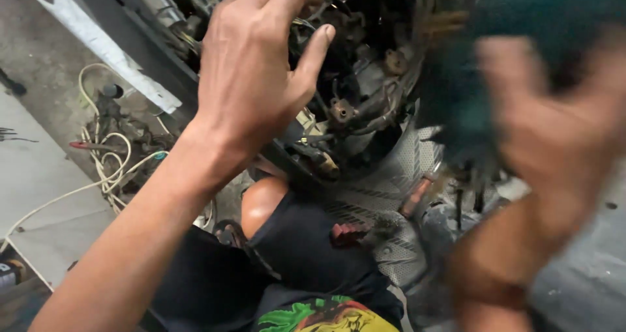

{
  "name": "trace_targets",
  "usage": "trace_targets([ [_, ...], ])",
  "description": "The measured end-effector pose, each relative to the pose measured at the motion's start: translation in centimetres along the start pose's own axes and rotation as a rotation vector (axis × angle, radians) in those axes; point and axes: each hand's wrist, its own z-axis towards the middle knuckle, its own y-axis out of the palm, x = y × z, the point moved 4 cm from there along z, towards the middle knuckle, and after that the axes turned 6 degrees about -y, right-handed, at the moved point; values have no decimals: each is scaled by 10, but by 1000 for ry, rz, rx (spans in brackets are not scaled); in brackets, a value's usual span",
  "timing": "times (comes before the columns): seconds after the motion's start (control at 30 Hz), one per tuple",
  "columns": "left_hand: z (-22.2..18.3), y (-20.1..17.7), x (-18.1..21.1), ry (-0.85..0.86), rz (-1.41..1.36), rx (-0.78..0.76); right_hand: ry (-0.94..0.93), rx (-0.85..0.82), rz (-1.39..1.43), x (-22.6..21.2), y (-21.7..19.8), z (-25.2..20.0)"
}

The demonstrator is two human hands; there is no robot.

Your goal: Repairing internal components and wiring of a motorcycle using a screwdriver and manual manipulation.

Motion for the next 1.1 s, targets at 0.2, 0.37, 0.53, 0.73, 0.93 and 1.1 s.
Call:
trace_targets([
  [0.2,0,-5,-6,-46,-14,65,-814,-499,-353,-14,209,39],
  [0.37,-3,-6,-11,-42,10,146,-836,-796,-383,-27,226,52],
  [0.53,-5,-8,-8,-66,-40,156,-778,-876,-392,-37,210,44],
  [0.73,-3,-9,-11,-60,-48,132,-590,-840,-471,-35,226,54],
  [0.93,-6,-5,-13,-56,15,162,-692,-655,-571,-23,233,44],
  [1.1,-6,-1,-18,-77,27,148,-883,-905,-475,-39,226,54],
])
